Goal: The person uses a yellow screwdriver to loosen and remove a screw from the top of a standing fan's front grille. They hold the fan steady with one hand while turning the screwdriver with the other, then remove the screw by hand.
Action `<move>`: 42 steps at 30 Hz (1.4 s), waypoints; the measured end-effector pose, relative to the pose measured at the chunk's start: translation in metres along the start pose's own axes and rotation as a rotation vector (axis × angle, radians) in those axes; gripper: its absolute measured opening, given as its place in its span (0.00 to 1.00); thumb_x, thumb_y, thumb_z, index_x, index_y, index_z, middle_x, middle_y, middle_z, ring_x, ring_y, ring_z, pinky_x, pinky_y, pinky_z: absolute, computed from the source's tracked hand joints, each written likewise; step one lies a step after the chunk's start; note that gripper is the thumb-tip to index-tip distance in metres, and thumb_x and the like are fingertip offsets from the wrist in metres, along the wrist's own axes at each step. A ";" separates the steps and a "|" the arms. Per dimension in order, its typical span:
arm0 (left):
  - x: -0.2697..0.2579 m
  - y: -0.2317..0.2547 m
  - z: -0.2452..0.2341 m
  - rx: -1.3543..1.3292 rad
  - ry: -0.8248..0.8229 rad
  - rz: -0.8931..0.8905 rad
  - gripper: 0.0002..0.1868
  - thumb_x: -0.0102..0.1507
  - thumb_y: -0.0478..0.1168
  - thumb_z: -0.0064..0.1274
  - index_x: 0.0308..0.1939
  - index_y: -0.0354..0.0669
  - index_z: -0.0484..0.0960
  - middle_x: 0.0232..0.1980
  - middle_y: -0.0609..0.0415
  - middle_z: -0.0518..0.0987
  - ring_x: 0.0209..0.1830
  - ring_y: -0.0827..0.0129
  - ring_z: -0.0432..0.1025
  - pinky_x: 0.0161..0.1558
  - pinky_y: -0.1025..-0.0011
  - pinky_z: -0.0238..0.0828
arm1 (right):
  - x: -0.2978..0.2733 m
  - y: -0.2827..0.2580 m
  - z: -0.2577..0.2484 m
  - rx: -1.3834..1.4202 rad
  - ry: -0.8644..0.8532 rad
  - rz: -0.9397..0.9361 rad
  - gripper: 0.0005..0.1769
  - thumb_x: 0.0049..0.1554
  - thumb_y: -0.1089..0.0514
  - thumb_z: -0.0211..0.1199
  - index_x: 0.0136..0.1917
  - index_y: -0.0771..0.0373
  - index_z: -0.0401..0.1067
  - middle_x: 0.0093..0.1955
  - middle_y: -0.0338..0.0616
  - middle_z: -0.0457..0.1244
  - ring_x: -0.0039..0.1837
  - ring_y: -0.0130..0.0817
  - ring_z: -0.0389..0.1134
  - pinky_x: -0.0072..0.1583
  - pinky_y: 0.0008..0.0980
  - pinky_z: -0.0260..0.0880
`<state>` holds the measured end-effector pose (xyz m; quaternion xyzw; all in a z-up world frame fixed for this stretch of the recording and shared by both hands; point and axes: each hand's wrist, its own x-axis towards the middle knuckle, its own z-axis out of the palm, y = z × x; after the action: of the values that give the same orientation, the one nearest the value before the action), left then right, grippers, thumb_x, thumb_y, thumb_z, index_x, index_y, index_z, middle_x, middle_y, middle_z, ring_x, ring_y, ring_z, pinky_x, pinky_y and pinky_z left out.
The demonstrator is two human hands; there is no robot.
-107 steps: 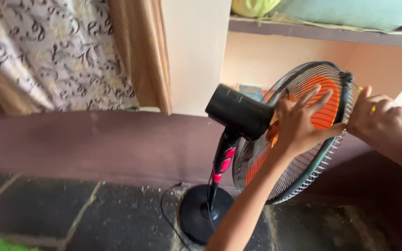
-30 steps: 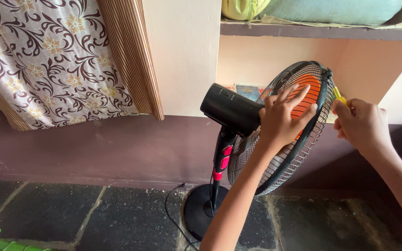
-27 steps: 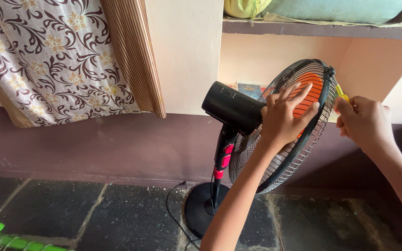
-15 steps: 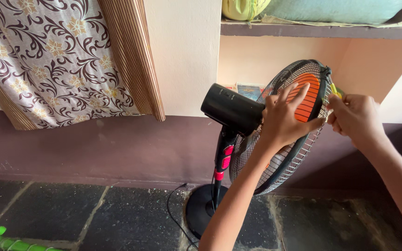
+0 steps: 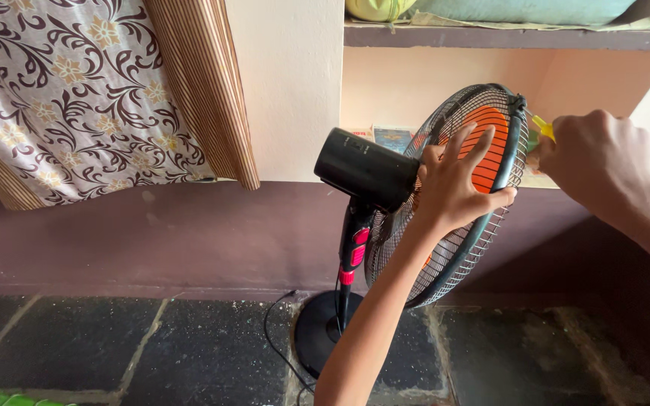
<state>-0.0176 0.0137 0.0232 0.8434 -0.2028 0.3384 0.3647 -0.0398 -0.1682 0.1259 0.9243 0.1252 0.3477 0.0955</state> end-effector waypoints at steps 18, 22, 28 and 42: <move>-0.006 -0.002 0.013 0.040 0.052 0.004 0.57 0.47 0.69 0.62 0.79 0.65 0.61 0.84 0.52 0.54 0.75 0.32 0.50 0.63 0.24 0.51 | -0.028 -0.004 0.028 -0.028 0.341 -0.015 0.24 0.74 0.52 0.59 0.37 0.63 0.74 0.34 0.47 0.67 0.33 0.39 0.69 0.39 0.36 0.69; -0.008 -0.004 0.014 0.029 0.071 -0.004 0.57 0.47 0.68 0.62 0.79 0.66 0.61 0.85 0.50 0.53 0.75 0.31 0.50 0.62 0.22 0.50 | -0.025 -0.012 0.029 0.324 0.431 0.014 0.15 0.69 0.58 0.62 0.43 0.70 0.76 0.36 0.55 0.66 0.34 0.45 0.68 0.40 0.41 0.69; -0.011 -0.001 0.015 0.037 0.132 0.017 0.56 0.46 0.67 0.63 0.78 0.65 0.64 0.84 0.51 0.56 0.73 0.37 0.54 0.63 0.31 0.55 | -0.027 -0.017 0.024 -0.103 0.277 -0.072 0.13 0.66 0.56 0.60 0.43 0.65 0.78 0.35 0.45 0.66 0.34 0.34 0.67 0.38 0.32 0.71; -0.012 0.000 0.013 0.056 0.135 0.016 0.55 0.46 0.68 0.63 0.77 0.66 0.66 0.83 0.53 0.58 0.72 0.43 0.55 0.67 0.35 0.54 | -0.032 -0.026 0.014 -0.108 0.472 -0.184 0.09 0.59 0.60 0.68 0.49 0.70 0.79 0.43 0.50 0.68 0.39 0.39 0.68 0.39 0.33 0.72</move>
<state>-0.0199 0.0049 0.0077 0.8269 -0.1746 0.4031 0.3511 -0.0578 -0.1540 0.0888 0.7960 0.2088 0.5496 0.1441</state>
